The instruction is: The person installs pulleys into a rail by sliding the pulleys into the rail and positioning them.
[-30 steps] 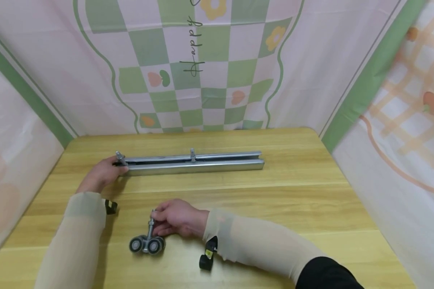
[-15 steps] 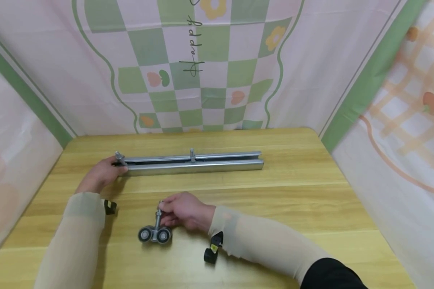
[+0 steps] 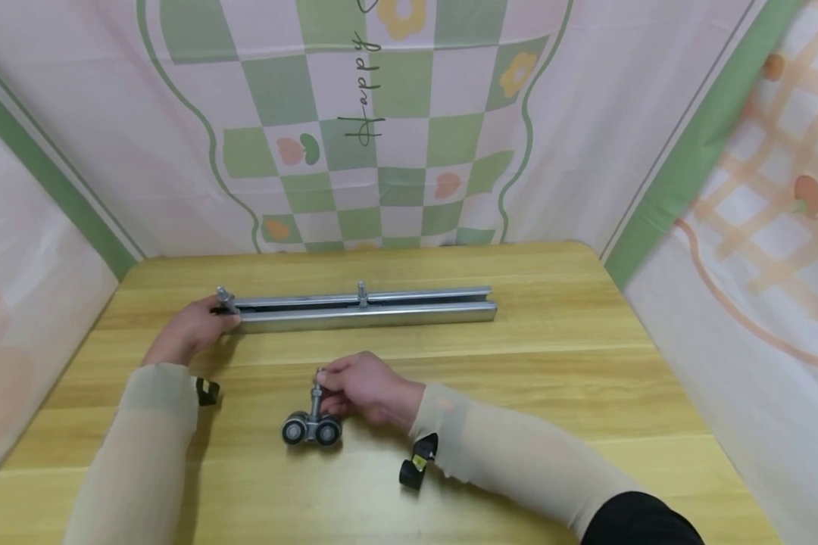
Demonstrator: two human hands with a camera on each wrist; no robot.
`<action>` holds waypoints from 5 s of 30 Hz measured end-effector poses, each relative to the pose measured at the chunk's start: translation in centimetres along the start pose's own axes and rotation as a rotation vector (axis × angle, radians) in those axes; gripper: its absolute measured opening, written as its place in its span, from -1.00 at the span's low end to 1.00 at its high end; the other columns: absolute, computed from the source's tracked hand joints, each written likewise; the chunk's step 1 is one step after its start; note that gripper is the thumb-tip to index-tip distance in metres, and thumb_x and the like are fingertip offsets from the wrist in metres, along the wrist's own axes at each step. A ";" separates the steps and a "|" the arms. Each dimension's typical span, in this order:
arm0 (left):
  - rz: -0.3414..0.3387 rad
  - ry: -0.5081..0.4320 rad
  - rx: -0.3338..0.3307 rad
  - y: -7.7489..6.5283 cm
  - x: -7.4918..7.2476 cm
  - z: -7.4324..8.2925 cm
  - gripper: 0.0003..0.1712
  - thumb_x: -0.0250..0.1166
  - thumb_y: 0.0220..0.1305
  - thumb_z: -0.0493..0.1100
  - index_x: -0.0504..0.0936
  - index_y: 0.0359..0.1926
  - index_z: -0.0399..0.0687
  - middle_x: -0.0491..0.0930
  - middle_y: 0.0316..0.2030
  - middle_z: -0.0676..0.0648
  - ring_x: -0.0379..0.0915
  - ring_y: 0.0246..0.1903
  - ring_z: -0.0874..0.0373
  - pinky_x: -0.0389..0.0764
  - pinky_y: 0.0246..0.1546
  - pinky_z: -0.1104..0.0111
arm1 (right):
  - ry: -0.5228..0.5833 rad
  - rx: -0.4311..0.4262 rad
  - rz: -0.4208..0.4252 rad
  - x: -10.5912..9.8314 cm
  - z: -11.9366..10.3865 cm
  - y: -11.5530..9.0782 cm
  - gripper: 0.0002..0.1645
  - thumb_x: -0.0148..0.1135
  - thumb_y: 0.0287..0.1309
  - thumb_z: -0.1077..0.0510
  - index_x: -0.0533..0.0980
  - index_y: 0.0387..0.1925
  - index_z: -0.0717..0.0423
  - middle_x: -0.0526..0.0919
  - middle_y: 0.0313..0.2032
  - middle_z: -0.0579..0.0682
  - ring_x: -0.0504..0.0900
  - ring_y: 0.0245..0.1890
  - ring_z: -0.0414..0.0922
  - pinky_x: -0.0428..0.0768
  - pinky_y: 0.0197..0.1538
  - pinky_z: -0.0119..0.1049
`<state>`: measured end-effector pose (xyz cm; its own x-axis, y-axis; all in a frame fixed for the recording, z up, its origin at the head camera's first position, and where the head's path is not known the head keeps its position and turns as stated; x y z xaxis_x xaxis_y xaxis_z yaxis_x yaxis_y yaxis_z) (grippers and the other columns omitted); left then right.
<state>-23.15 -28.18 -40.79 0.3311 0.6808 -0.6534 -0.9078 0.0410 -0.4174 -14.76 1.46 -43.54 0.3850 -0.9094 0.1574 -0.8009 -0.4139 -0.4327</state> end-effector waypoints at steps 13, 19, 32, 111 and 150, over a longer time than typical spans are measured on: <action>0.007 -0.012 0.002 -0.2 0.1 0.0 -0.07 0.10 0.48 0.14 -0.17 0.58 -0.13 -0.22 0.49 -0.45 -0.32 0.40 -0.54 -0.14 0.28 -0.39 | -0.213 -0.149 0.018 -0.8 -0.7 -1.0 -0.78 0.26 0.32 0.25 0.66 -0.12 0.35 0.70 -0.42 0.11 0.64 -0.53 -0.13 0.69 -0.39 -0.30; 0.002 0.001 0.000 -0.1 0.1 -0.1 -0.08 0.09 0.48 0.16 -0.17 0.58 -0.10 -0.22 0.49 -0.45 -0.31 0.39 -0.55 -0.13 0.27 -0.40 | -0.632 -0.359 -0.001 -1.4 -0.9 -2.1 -0.79 0.21 0.39 0.10 0.74 -0.22 0.05 0.67 -0.50 -0.13 0.57 -0.52 -0.24 0.58 -0.38 -0.35; 0.010 0.003 0.012 0.0 0.2 -0.1 -0.06 0.10 0.48 0.17 -0.17 0.58 -0.13 -0.21 0.49 -0.44 -0.32 0.39 -0.54 -0.14 0.27 -0.40 | -0.939 -0.609 -0.131 -2.0 0.0 -4.6 -0.86 0.21 0.37 0.03 0.64 -0.19 -0.06 0.60 -0.40 -0.39 0.53 -0.46 -0.37 0.54 -0.34 -0.48; 0.006 -0.020 0.019 0.0 0.2 -0.2 -0.05 0.11 0.47 0.16 -0.18 0.58 -0.14 -0.23 0.50 -0.43 -0.34 0.40 -0.53 -0.15 0.28 -0.39 | -0.991 -0.447 0.330 -19.7 -0.3 -11.5 -0.97 0.27 0.35 0.11 0.61 -0.20 -0.11 0.64 -0.38 -0.20 0.51 -0.46 -0.15 0.54 -0.41 -0.23; 0.031 -0.016 0.037 0.5 0.1 -0.5 -0.09 0.13 0.48 0.12 -0.12 0.58 -0.12 -0.17 0.50 -0.42 -0.29 0.41 -0.50 -0.13 0.30 -0.36 | -0.192 -0.407 0.572 -32.0 -0.8 -12.0 -0.58 0.11 0.43 0.29 0.33 0.11 0.60 0.71 -0.15 0.05 0.69 -0.24 -0.17 0.66 -0.09 -0.34</action>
<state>-23.42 -28.40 -41.36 0.2990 0.6935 -0.6555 -0.9264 0.0464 -0.3736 -17.86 35.51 -42.70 -0.1008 -0.9804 -0.1694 -0.9938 0.1074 -0.0299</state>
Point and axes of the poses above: each hand's wrist, its own y-axis towards the middle knuckle, its own x-axis out of the palm, z = x × y, the point moved 1 cm from there along y, towards the middle knuckle
